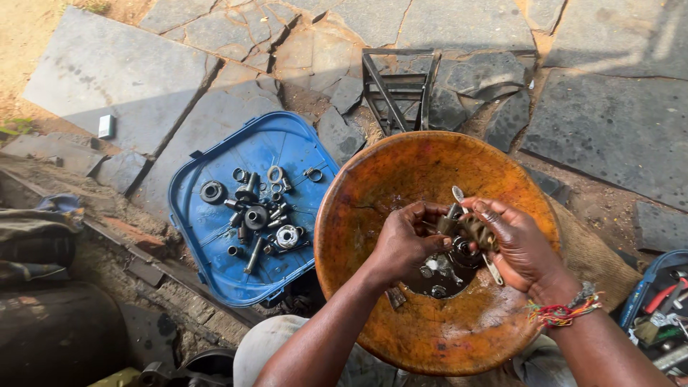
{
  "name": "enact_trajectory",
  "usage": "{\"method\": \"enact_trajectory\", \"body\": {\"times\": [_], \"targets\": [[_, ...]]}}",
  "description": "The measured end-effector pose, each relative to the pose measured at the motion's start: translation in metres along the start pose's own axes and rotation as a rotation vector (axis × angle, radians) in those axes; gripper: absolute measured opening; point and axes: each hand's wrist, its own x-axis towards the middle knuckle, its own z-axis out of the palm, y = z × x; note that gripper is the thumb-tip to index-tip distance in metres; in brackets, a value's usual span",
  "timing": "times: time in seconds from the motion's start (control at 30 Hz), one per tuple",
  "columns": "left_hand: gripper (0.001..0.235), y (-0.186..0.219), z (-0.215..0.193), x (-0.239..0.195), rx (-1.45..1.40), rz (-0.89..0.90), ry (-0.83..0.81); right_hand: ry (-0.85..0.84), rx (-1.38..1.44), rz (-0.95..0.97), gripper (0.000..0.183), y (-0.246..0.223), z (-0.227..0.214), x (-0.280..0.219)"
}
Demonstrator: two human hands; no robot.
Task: The person cleans various mechanical parts, including bearings and bolts, by scrubbing them with a toothbrush in a bowl of liquid. The person picks up parts from a blue tray, scrubs them in the bowl, and places them back on the tray.
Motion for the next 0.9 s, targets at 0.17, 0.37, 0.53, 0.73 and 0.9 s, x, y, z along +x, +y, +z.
{"method": "enact_trajectory", "body": {"times": [0.17, 0.37, 0.53, 0.73, 0.9], "targets": [[0.038, 0.013, -0.008, -0.008, -0.231, 0.081, 0.019, -0.082, -0.082, -0.058, 0.045, -0.018, 0.024, -0.003], [0.038, 0.063, -0.103, -0.059, 0.198, 0.230, 0.359, -0.070, -1.653, 0.041, 0.049, -0.002, 0.066, -0.010], [0.033, 0.039, -0.236, -0.084, 0.756, -0.207, 0.775, -0.167, -1.903, 0.046, 0.056, 0.054, 0.028, 0.007], [0.030, -0.077, -0.348, -0.101, 0.889, -0.522, 0.981, -0.080, -1.829, 0.029, 0.055, 0.049, 0.017, 0.004], [0.036, -0.126, -0.374, -0.107, 0.985, -0.480, 0.965, -0.106, -1.675, -0.098, 0.045, 0.020, 0.035, -0.008]]}}
